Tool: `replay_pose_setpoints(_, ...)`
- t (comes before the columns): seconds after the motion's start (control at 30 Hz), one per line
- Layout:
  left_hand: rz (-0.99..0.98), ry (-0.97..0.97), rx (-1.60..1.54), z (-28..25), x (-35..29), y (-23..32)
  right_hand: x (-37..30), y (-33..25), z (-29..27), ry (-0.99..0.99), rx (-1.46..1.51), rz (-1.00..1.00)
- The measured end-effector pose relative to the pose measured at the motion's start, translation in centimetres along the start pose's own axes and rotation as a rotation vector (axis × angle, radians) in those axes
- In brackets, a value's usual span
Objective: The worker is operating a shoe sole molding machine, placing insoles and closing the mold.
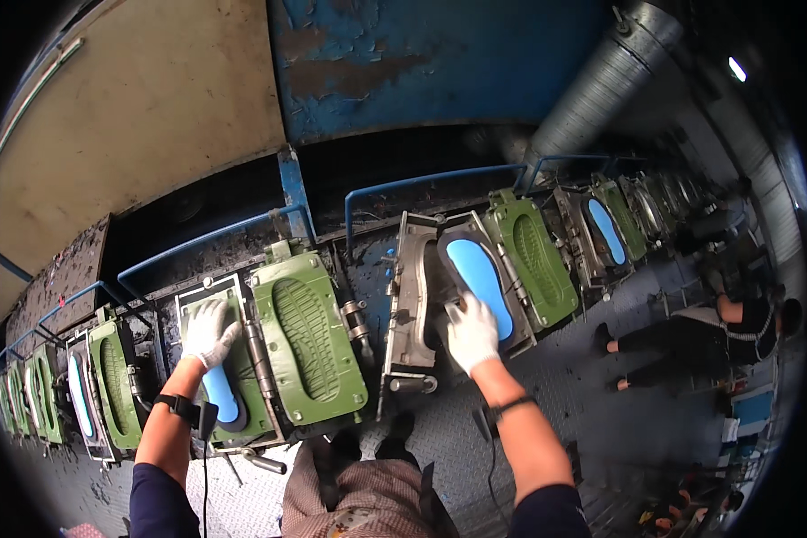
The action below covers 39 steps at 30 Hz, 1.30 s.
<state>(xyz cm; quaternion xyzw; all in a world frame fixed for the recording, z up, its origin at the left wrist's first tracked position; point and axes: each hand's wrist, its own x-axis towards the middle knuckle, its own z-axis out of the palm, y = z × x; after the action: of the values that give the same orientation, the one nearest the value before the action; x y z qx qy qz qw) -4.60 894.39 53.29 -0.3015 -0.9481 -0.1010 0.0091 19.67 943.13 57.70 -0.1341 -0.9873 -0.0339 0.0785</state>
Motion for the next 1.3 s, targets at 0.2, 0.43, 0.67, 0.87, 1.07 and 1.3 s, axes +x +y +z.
replay_pose_setpoints(0.2, 0.153, 0.040, -0.643, -0.5, -4.7, 29.8, 10.6, 4.3, 2.4, -0.298, -0.218, -0.029)
replay_pose_setpoints(0.43, -0.620, -0.195, -0.908, 5.5, -0.5, 37.5, 11.0, 8.0, 3.2, -0.217, 0.261, -0.034)
replay_pose_setpoints(0.67, -0.624, -0.371, -1.047, 11.2, -1.1, 51.7, 12.3, 11.0, 1.8, -0.370, 0.405, -0.061)
replay_pose_setpoints(0.87, -0.860, -0.220, -1.308, 13.6, 3.0, 50.1, 11.6, 14.1, -13.1, 0.325, 0.691, -0.355)
replay_pose_setpoints(1.07, -0.842, 0.097, -1.234, 15.1, 4.2, 53.4, 7.8, 12.8, 4.8, 0.042, 0.310, -0.285)
replay_pose_setpoints(1.3, 0.399, 0.260, -0.558, 10.1, 5.7, 51.7, 7.5, 15.0, 2.0, -0.253, 0.534, -0.328)
